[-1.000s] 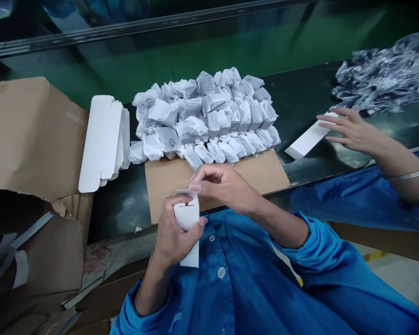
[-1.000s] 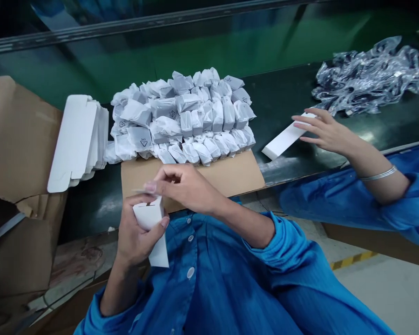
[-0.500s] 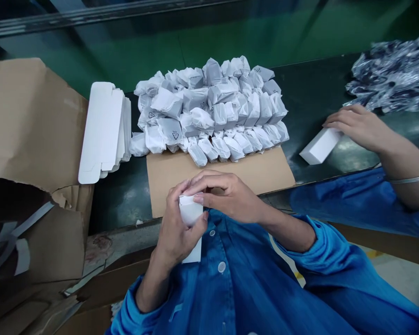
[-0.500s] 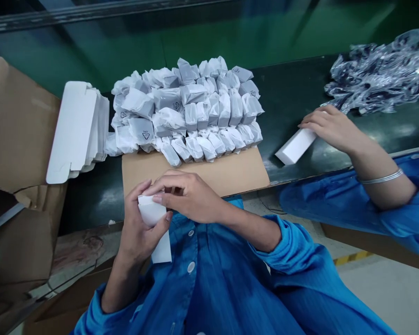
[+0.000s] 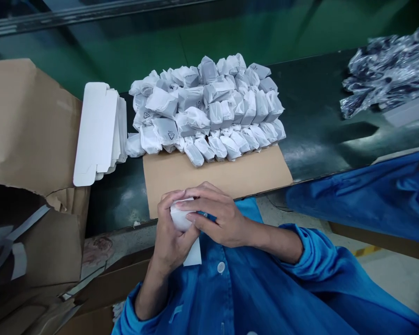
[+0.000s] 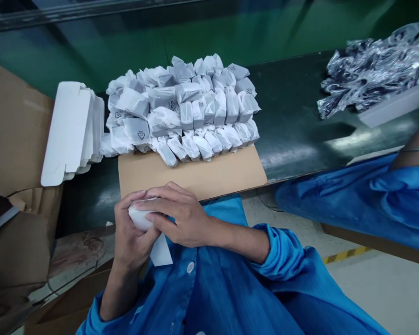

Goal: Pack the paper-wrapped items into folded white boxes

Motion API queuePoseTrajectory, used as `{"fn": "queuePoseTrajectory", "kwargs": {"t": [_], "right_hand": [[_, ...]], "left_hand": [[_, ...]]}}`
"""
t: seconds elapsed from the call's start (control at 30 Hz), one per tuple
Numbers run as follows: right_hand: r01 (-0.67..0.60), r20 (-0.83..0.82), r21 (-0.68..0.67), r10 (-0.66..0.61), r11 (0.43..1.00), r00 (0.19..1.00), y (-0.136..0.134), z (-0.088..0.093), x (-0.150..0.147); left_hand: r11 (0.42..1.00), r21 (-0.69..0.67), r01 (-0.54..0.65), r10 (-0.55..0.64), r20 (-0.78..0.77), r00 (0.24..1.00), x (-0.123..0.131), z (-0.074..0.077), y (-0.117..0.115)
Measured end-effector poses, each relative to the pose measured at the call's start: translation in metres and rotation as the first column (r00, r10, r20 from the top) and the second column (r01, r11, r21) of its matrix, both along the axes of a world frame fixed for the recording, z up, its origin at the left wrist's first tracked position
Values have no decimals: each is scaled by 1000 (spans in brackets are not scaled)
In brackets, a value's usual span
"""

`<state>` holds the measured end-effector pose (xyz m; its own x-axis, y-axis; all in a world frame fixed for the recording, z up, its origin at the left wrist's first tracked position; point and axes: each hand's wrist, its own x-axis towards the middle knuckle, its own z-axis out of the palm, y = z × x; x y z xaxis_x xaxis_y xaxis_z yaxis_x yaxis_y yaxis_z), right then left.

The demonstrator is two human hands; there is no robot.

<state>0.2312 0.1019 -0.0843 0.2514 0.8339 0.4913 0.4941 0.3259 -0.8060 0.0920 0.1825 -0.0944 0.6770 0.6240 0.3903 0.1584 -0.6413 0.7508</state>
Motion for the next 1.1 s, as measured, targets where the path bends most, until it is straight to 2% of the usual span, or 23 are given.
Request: {"fn": "queuePoseTrajectory", "kwargs": {"t": [0.13, 0.2, 0.23, 0.3, 0.37, 0.4, 0.43, 0.47, 0.5, 0.53, 0.57, 0.6, 0.63, 0.67, 0.7, 0.73, 0.8, 0.87, 0.97, 1.03, 1.1], "right_hand": [[-79, 36, -96, 83, 992, 996, 4, -1, 2], [-139, -8, -124, 139, 982, 990, 3, 1, 2], [-128, -37, -143, 124, 981, 992, 1, 1, 1], [-61, -70, -241, 45, 969, 997, -3, 2, -2], [-42, -76, -399, 12, 916, 997, -6, 1, -3], [-60, -84, -469, 23, 881, 996, -6, -1, -2], [-88, -98, -521, 43, 849, 994, -5, -2, 0], [-106, -106, -552, 56, 827, 993, -2, -2, 3], [-108, -96, -565, 65, 818, 993, 2, -2, 8], [-94, -50, -564, 79, 821, 996, 6, 0, 12], [-56, 37, -551, 91, 833, 995, 10, 3, 17], [5, 160, -526, 93, 850, 983, 15, 7, 22], [94, 304, -486, 67, 869, 950, 19, 12, 26], [204, 446, -437, 15, 876, 895, 23, 17, 30], [321, 569, -385, -51, 865, 820, 27, 21, 33], [425, 664, -340, -106, 839, 740, 32, 24, 35], [529, 775, -307, -115, 791, 622, 40, 25, 38], [525, 820, -328, -38, 785, 571, 46, 20, 39], [394, 778, -414, 95, 821, 621, 50, 15, 42], [304, 739, -451, 160, 839, 655, 51, 20, 47], [266, 771, -449, 219, 853, 598, 56, 28, 54]], "left_hand": [[998, -40, -48, 47, -19, 999, -4, -4, -2], [983, -106, -147, 148, 5, 989, 0, -5, 2], [961, -174, -216, 225, 39, 973, 3, -6, 5], [870, -362, -335, 407, 146, 902, 10, -8, 16], [771, -519, -369, 546, 243, 801, 15, -11, 29], [753, -532, -387, 584, 270, 765, 15, -13, 35], [755, -491, -435, 609, 278, 743, 13, -14, 40], [774, -394, -497, 614, 272, 741, 9, -15, 45], [812, -245, -530, 581, 248, 775, 4, -15, 49], [862, -60, -503, 504, 203, 839, -2, -15, 52], [908, 127, -400, 386, 120, 915, -9, -15, 55], [934, 278, -224, 236, -8, 972, -15, -14, 57], [929, 369, -19, 82, -157, 984, -20, -15, 59], [898, 410, 161, -38, -290, 956, -24, -15, 61], [864, 423, 273, -101, -386, 917, -27, -16, 64], [842, 433, 322, -114, -440, 891, -30, -17, 66], [824, 469, 317, -76, -464, 883, -34, -19, 72], [822, 506, 263, -9, -449, 893, -38, -19, 77], [831, 507, 227, 31, -450, 892, -40, -14, 78], [836, 477, 272, -19, -470, 883, -36, -10, 74], [824, 454, 338, -85, -491, 867, -29, -8, 68]]}}
